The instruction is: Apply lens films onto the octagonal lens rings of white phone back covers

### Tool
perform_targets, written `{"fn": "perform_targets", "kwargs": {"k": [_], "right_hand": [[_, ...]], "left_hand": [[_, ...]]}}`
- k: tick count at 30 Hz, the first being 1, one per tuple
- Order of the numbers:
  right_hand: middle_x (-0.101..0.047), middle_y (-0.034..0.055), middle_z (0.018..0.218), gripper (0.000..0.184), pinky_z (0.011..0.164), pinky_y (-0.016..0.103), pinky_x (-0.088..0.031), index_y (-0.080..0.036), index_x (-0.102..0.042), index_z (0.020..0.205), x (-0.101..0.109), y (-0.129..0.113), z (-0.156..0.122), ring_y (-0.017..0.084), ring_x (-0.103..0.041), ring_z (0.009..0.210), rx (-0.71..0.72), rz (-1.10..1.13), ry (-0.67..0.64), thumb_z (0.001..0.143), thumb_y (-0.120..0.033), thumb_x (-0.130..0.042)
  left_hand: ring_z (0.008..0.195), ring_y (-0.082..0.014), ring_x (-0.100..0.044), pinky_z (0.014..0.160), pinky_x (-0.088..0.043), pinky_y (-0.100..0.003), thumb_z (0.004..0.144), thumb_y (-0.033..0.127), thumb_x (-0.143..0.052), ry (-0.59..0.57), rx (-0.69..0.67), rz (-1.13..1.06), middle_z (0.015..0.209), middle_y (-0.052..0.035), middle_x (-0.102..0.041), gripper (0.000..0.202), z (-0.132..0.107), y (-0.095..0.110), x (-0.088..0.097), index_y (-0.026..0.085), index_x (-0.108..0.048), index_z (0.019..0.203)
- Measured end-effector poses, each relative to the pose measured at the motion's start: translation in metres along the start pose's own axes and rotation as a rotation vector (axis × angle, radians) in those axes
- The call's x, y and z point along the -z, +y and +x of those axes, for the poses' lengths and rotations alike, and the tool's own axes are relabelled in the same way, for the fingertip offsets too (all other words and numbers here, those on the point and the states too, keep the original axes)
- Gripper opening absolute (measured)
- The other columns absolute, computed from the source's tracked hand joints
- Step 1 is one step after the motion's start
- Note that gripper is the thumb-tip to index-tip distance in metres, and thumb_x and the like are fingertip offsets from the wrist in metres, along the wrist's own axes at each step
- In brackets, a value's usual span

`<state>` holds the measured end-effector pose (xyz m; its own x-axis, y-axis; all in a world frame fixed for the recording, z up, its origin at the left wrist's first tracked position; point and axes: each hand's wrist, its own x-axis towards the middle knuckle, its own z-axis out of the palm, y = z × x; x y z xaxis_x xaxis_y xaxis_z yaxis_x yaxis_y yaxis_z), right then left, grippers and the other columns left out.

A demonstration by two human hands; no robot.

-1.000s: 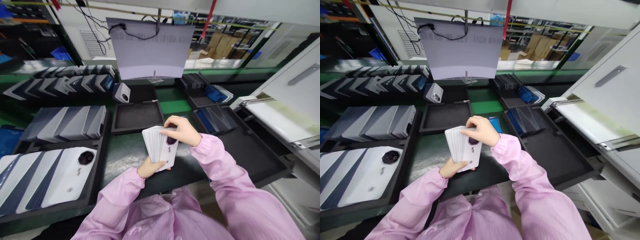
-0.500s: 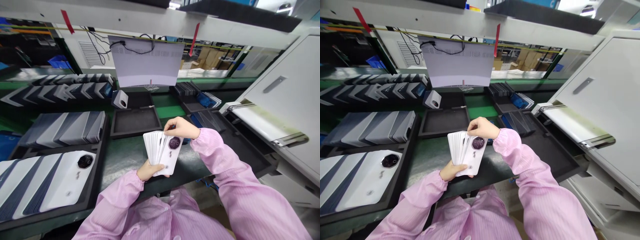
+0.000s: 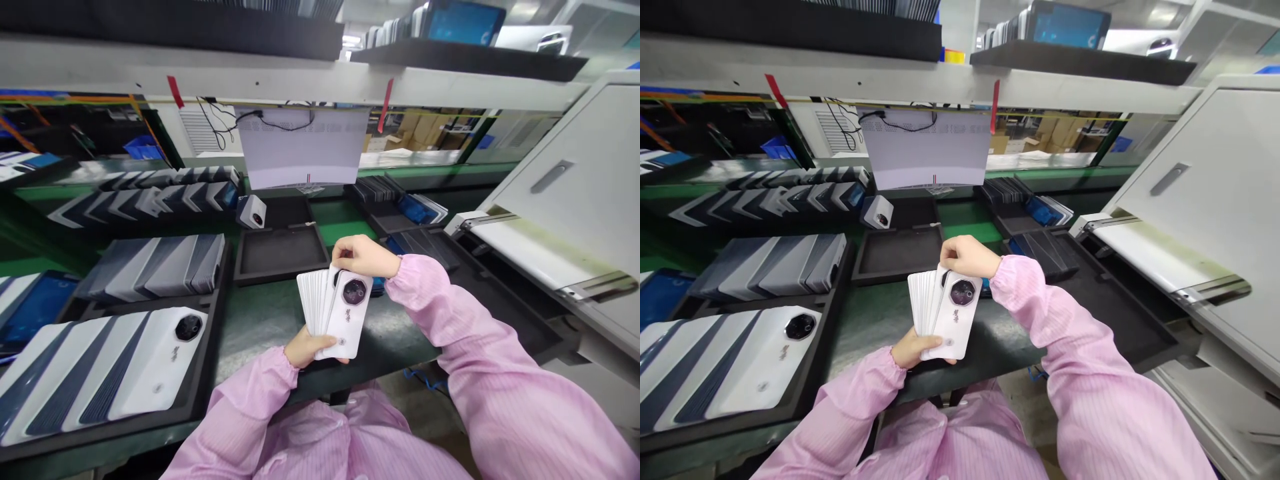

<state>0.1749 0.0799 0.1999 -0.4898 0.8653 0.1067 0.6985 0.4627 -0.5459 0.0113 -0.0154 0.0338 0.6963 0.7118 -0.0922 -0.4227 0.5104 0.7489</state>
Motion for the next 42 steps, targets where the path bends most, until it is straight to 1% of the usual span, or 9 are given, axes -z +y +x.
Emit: {"fn": "perform_targets", "kwargs": {"k": [3, 5, 8, 10, 16, 26, 31, 35, 42], "right_hand": [[-0.062, 0.0, 0.064, 0.006, 0.058, 0.025, -0.041, -0.016, -0.059, 0.066, 0.021, 0.007, 0.005, 0.013, -0.055, 0.059, -0.028, 0.084, 0.139, 0.072, -0.016, -0.059], [-0.059, -0.0008, 0.063, 0.005, 0.056, 0.025, -0.039, -0.017, -0.057, 0.069, 0.039, 0.019, 0.012, 0.012, -0.053, 0.059, -0.067, 0.18, 0.357, 0.073, -0.018, -0.06], [-0.053, -0.0029, 0.061, 0.007, 0.055, 0.025, -0.036, -0.019, -0.053, 0.072, 0.054, 0.044, 0.023, 0.011, -0.047, 0.056, -0.128, 0.386, 0.812, 0.075, -0.02, -0.06], [-0.051, -0.0034, 0.06, 0.011, 0.056, 0.025, -0.036, -0.02, -0.051, 0.07, 0.049, 0.06, 0.03, 0.01, -0.044, 0.054, -0.164, 0.51, 0.922, 0.075, -0.022, -0.06], [-0.054, -0.0038, 0.062, 0.023, 0.061, 0.026, -0.043, -0.02, -0.053, 0.069, 0.006, 0.083, 0.033, 0.01, -0.049, 0.058, -0.237, 0.878, 0.65, 0.066, -0.033, -0.072], [-0.058, -0.0022, 0.059, 0.032, 0.058, 0.027, -0.046, -0.018, -0.053, 0.068, 0.002, 0.101, 0.017, 0.011, -0.054, 0.053, -0.326, 1.003, 0.473, 0.062, -0.037, -0.078], [-0.059, -0.0005, 0.056, 0.034, 0.054, 0.027, -0.045, -0.016, -0.055, 0.065, -0.004, 0.102, 0.015, 0.011, -0.053, 0.05, -0.341, 0.99, 0.437, 0.061, -0.038, -0.08], [-0.059, -0.0036, 0.059, 0.035, 0.055, 0.024, -0.044, -0.017, -0.058, 0.071, -0.004, 0.092, 0.006, 0.01, -0.053, 0.053, -0.266, 0.951, 0.524, 0.057, -0.039, -0.082], [-0.064, 0.0009, 0.071, 0.027, 0.06, 0.027, -0.047, -0.019, -0.063, 0.08, 0.003, 0.059, -0.022, 0.013, -0.057, 0.062, -0.105, 0.602, 0.447, 0.071, -0.042, -0.072]], "left_hand": [[0.062, -0.0268, -0.07, 0.06, -0.058, -0.036, 0.062, 0.027, -0.079, -0.014, -0.004, -0.003, 0.076, -0.0126, -0.073, 0.04, -0.001, 0.0, -0.002, 0.006, -0.067, 0.094], [0.063, -0.0267, -0.071, 0.06, -0.058, -0.036, 0.062, 0.027, -0.079, -0.013, -0.015, -0.011, 0.078, -0.0129, -0.073, 0.041, -0.002, 0.001, -0.003, 0.006, -0.067, 0.095], [0.067, -0.0275, -0.071, 0.062, -0.059, -0.039, 0.063, 0.029, -0.078, 0.005, -0.051, -0.035, 0.084, -0.0123, -0.073, 0.044, -0.003, 0.003, -0.003, 0.008, -0.066, 0.099], [0.072, -0.0285, -0.07, 0.063, -0.059, -0.041, 0.063, 0.029, -0.078, 0.031, -0.084, -0.059, 0.091, -0.0124, -0.073, 0.048, -0.003, 0.006, -0.001, 0.01, -0.065, 0.105], [0.082, -0.0319, -0.069, 0.066, -0.059, -0.045, 0.063, 0.027, -0.078, 0.097, -0.114, -0.048, 0.099, -0.0154, -0.072, 0.062, -0.001, 0.011, 0.003, 0.011, -0.058, 0.12], [0.066, -0.0252, -0.071, 0.067, -0.055, -0.035, 0.066, 0.033, -0.078, 0.043, -0.058, 0.057, 0.083, -0.014, -0.074, 0.041, -0.003, 0.006, 0.003, 0.008, -0.067, 0.096], [0.068, -0.0252, -0.071, 0.067, -0.054, -0.035, 0.068, 0.035, -0.076, -0.005, -0.043, 0.101, 0.081, -0.0134, -0.074, 0.038, -0.004, 0.004, 0.002, 0.008, -0.068, 0.094], [0.064, -0.0261, -0.071, 0.066, -0.055, -0.038, 0.066, 0.035, -0.077, 0.002, -0.032, 0.062, 0.078, -0.0125, -0.074, 0.039, -0.003, 0.002, 0.001, 0.009, -0.067, 0.094], [0.069, -0.028, -0.071, 0.069, -0.054, -0.039, 0.067, 0.035, -0.076, 0.01, -0.051, 0.094, 0.08, -0.0137, -0.074, 0.039, -0.004, 0.004, 0.004, 0.009, -0.068, 0.094]]}}
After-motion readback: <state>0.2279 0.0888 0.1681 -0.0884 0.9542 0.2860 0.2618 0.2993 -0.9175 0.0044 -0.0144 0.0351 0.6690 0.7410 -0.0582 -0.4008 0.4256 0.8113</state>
